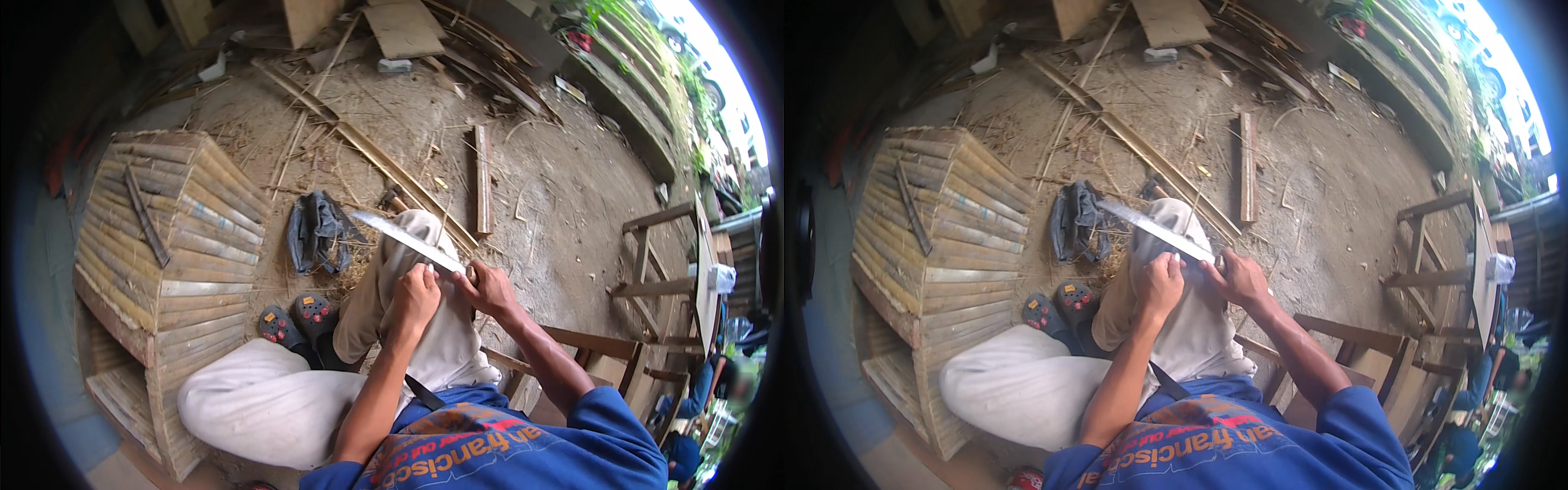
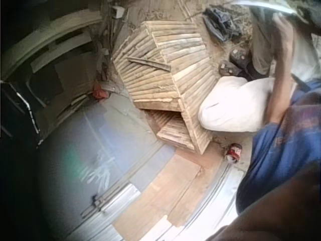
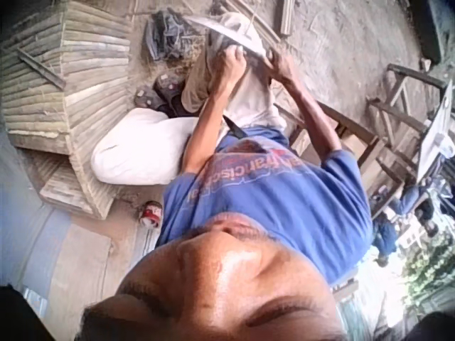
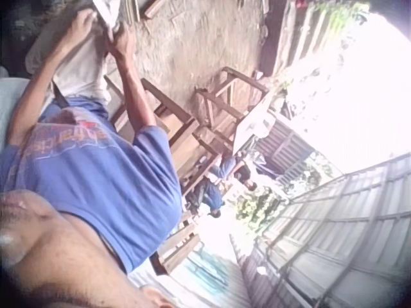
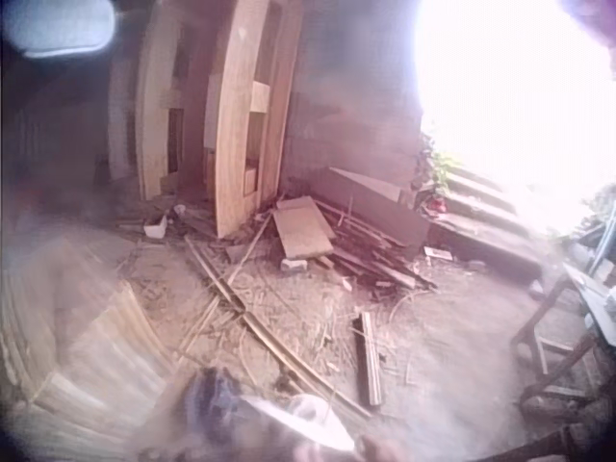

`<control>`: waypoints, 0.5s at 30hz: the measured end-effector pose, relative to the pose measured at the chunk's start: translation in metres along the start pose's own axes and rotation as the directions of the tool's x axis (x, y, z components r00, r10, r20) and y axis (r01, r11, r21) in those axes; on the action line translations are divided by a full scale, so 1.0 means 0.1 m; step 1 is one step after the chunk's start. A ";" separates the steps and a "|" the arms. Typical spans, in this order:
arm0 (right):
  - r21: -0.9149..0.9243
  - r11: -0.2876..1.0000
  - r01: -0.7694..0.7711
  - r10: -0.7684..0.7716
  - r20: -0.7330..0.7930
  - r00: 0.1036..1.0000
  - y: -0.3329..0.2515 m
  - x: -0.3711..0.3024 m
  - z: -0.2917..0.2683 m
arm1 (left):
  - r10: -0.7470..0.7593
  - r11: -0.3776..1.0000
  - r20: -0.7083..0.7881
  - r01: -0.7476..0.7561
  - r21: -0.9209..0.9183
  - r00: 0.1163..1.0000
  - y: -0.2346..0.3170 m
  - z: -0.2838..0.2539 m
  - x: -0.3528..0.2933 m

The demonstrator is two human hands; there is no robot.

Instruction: The person sits cross-legged and uses a machete to repeatedly scrape and sharpen thin bamboo sticks held in the left hand. The person rotates the sticks and continues scraping along their length to smooth the surface.

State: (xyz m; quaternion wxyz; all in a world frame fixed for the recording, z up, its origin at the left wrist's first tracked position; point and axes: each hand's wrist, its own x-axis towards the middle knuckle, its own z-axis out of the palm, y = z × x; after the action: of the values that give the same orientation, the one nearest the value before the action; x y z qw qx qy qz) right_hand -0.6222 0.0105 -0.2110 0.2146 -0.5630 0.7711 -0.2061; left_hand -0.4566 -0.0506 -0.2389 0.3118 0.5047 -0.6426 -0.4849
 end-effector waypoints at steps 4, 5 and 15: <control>0.014 1.000 0.018 -0.019 0.074 0.997 0.09 -0.02 0.08 | 0.055 0.979 -0.010 -0.052 0.198 0.998 -0.07 -0.04 0.04; 0.050 0.997 0.065 -0.068 0.051 0.996 0.07 0.01 0.09 | 0.065 0.978 -0.010 -0.061 0.198 0.998 -0.09 -0.09 0.03; -0.028 0.999 0.043 -0.039 0.139 0.990 -0.18 0.06 0.10 | -0.035 0.996 0.039 0.032 0.089 0.999 -0.07 -1.03 -1.21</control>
State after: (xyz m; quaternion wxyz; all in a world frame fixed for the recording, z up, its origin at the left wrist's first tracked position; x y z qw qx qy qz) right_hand -0.6045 -0.0008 -0.2100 0.2544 -0.5949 0.7457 -0.1591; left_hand -0.3267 0.0327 -0.2005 0.2677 0.5187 -0.6611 -0.4713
